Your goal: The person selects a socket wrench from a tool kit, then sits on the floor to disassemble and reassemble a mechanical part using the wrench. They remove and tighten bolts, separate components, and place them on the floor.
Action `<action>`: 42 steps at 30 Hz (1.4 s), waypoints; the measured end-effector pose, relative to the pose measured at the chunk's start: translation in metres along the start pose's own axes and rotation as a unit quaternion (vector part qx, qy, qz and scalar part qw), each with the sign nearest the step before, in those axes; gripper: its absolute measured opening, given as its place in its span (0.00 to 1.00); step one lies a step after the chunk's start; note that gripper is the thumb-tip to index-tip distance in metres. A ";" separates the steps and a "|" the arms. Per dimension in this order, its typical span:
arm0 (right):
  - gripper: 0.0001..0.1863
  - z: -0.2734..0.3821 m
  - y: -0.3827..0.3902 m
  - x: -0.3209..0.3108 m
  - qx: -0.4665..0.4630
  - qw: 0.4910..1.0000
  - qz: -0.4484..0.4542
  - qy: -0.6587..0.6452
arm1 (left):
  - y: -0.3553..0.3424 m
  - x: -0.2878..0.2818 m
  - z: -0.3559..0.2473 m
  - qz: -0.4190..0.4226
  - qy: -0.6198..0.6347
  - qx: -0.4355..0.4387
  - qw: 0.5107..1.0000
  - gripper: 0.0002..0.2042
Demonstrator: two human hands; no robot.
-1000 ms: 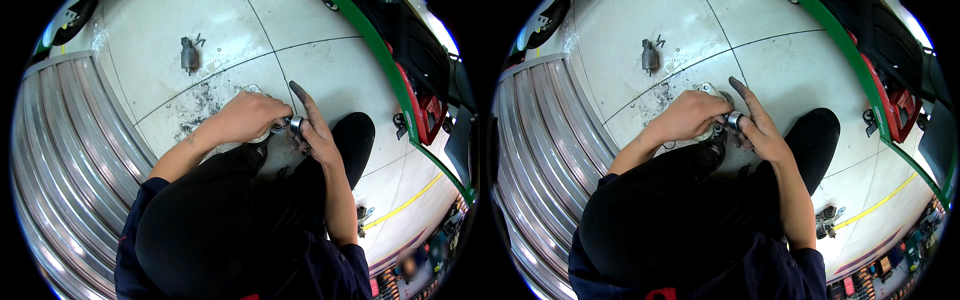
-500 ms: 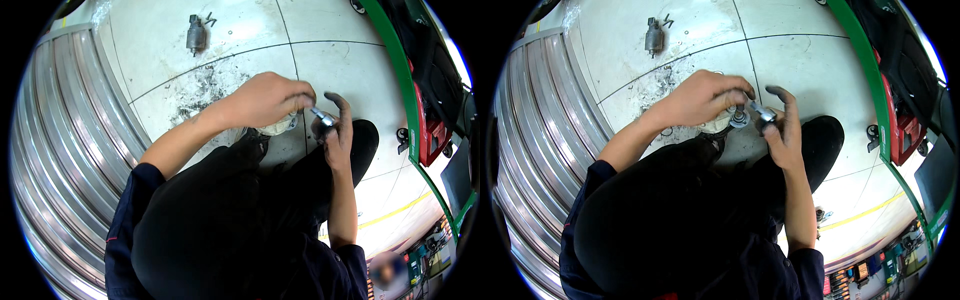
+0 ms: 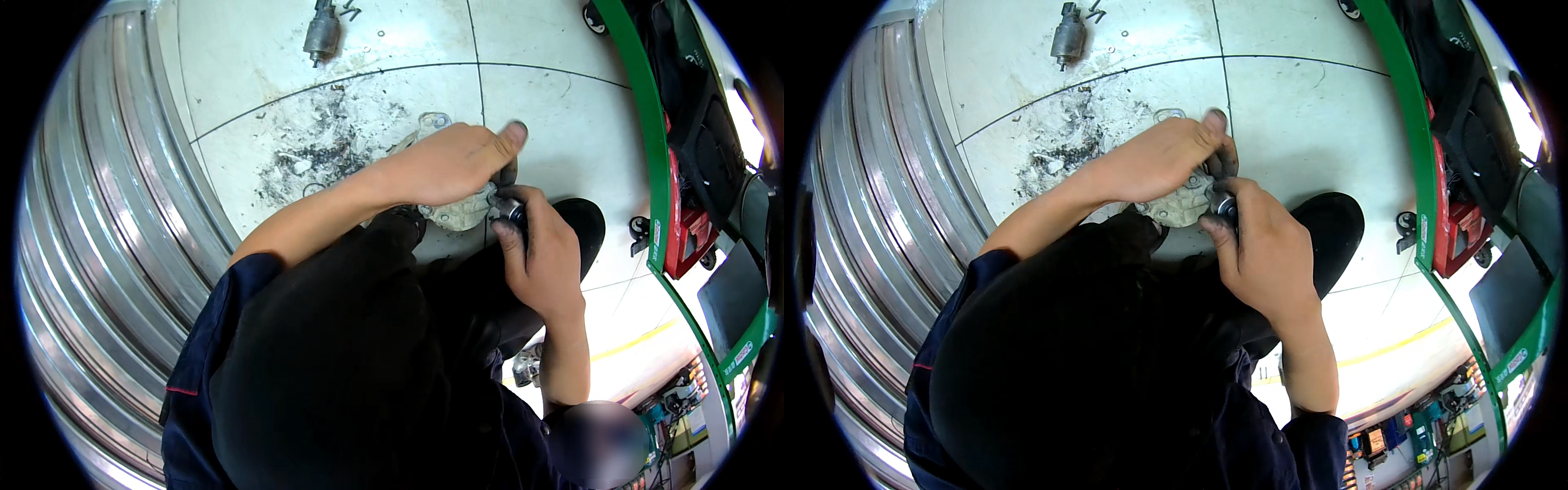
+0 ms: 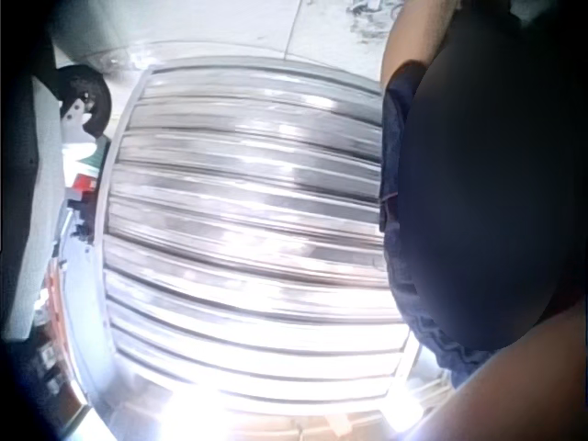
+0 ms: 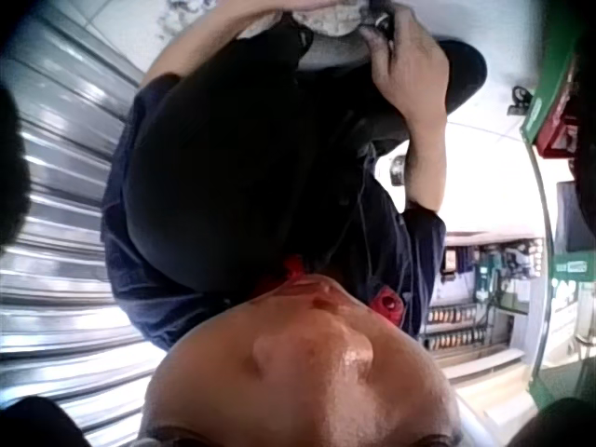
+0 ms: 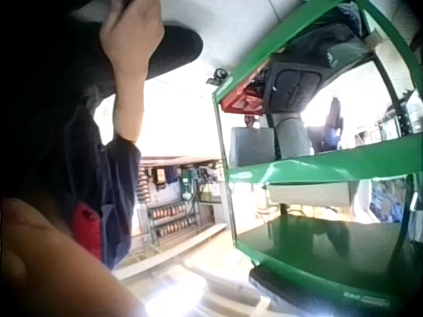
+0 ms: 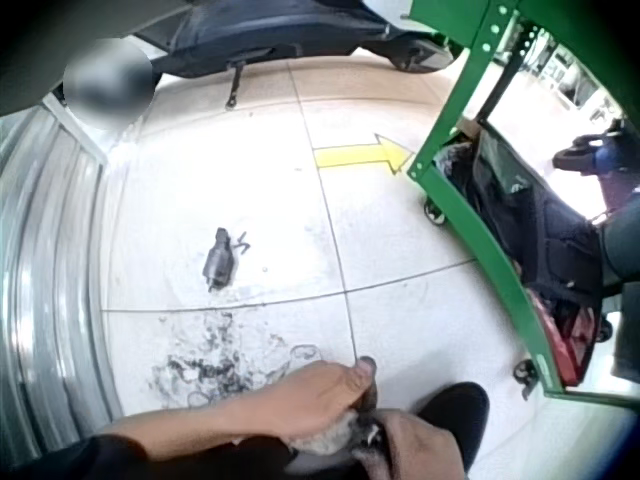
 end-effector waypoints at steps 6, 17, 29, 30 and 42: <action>0.21 0.002 0.004 -0.014 -0.054 0.988 0.049 0.140 | 0.000 0.010 -0.002 0.156 -0.098 0.112 0.976 0.25; 0.19 -0.036 0.039 -0.001 0.213 0.961 0.174 0.021 | -0.005 0.052 0.005 0.117 -0.185 0.156 0.963 0.15; 0.17 -0.031 0.024 -0.011 0.206 0.939 0.246 0.125 | -0.011 0.059 0.000 0.107 -0.181 0.117 0.971 0.13; 0.17 -0.026 0.017 -0.015 0.271 0.921 0.277 0.043 | -0.012 0.058 0.001 0.100 -0.171 0.115 0.973 0.13; 0.09 -0.024 0.016 -0.012 0.445 0.833 0.241 -0.223 | -0.012 0.054 0.003 0.100 -0.148 0.111 0.978 0.13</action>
Point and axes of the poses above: each hand's wrist, its own y-axis away from the middle knuckle, its own x-axis out of the palm, z = x × y, the point moved 5 cm from there along -y, towards the middle knuckle
